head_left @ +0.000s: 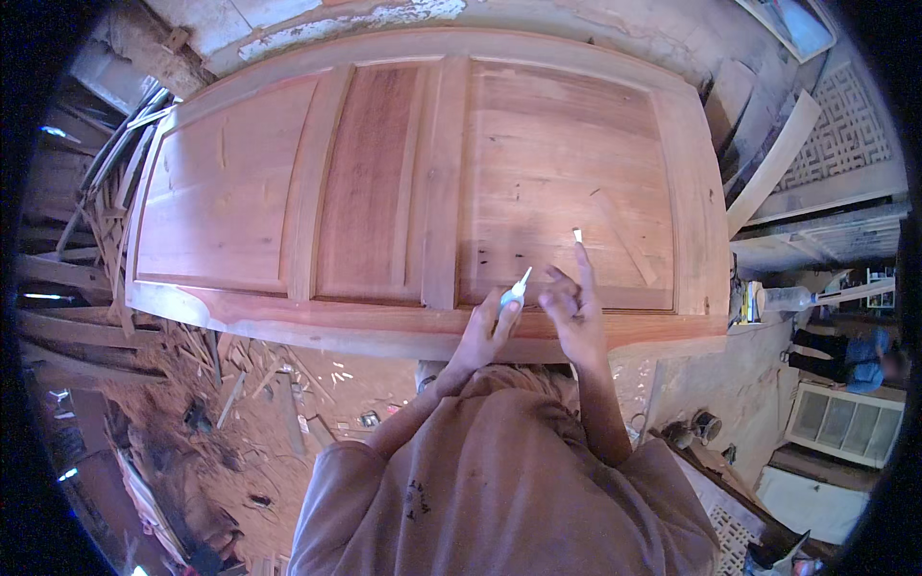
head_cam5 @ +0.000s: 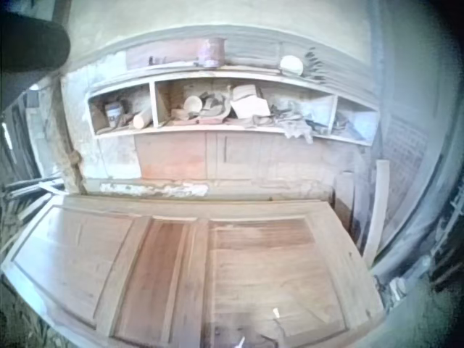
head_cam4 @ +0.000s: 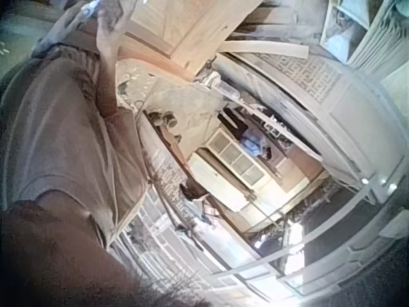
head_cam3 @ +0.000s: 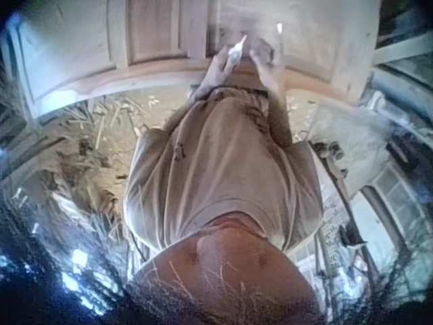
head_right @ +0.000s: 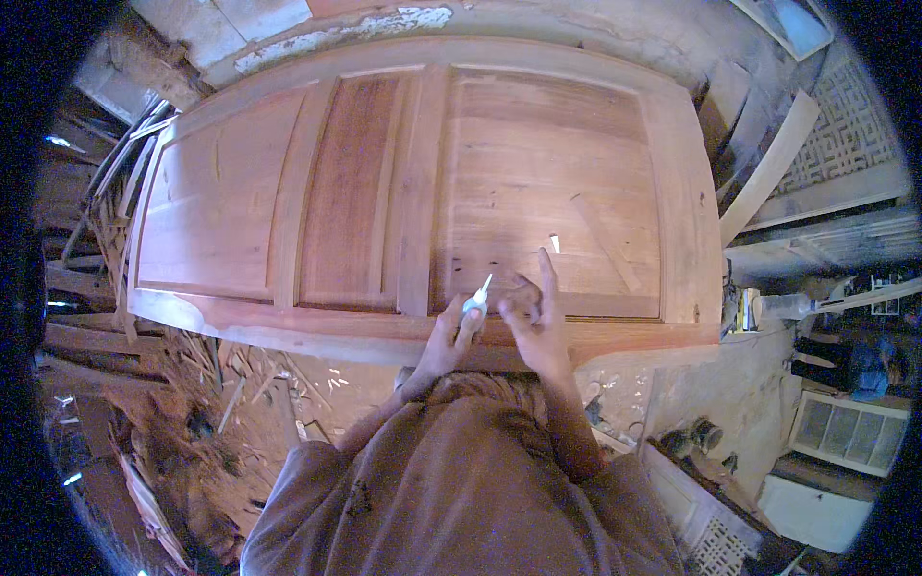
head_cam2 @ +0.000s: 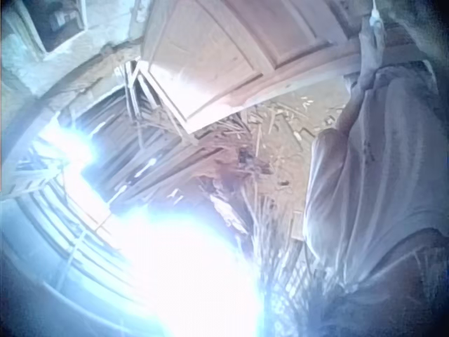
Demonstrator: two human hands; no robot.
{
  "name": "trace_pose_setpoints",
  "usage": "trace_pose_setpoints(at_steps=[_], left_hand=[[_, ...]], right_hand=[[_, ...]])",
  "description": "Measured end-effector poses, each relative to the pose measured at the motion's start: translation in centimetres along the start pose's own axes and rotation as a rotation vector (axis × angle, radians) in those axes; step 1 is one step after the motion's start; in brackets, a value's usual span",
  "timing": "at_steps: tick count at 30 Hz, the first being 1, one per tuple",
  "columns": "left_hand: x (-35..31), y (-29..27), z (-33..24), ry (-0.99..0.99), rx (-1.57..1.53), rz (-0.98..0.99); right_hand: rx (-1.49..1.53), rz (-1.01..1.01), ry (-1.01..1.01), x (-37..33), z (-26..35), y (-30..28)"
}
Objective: The person applies adhesive from a bottle onto the surface of a wooden door and then spreads it using a putty knife.
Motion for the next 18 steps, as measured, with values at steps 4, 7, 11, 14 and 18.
trace_pose_setpoints(at_steps=[4,7,11,14,18], left_hand=[[-0.3,-1.0,-0.5,0.114,0.041,-0.042],[-0.7,-1.2,0.2,0.039,-0.015,-0.044],[-1.0,-1.2,1.2,0.097,-0.021,-0.046],[-1.4,-1.5,0.9,0.042,-0.035,-0.041],[-1.9,-1.8,0.6,0.070,-0.006,-0.059]], right_hand=[[-0.134,-0.075,-0.242,0.0,1.1,1.5],[-0.127,-0.163,0.116,-0.3,-0.8,0.8],[-0.172,-0.050,-0.168,0.0,0.8,2.7],[-0.311,-0.071,-0.071,0.0,-1.3,1.3],[-0.134,0.005,-0.082,-0.6,0.2,3.0]])
Point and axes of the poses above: each hand's wrist, its own x-axis towards the middle knuckle, its own y-axis out of the palm, z = x × y, the point moved 3 cm from there along x, towards the middle knuckle, and after that the axes turned 7 degrees about -y, right-handed, at the moved point
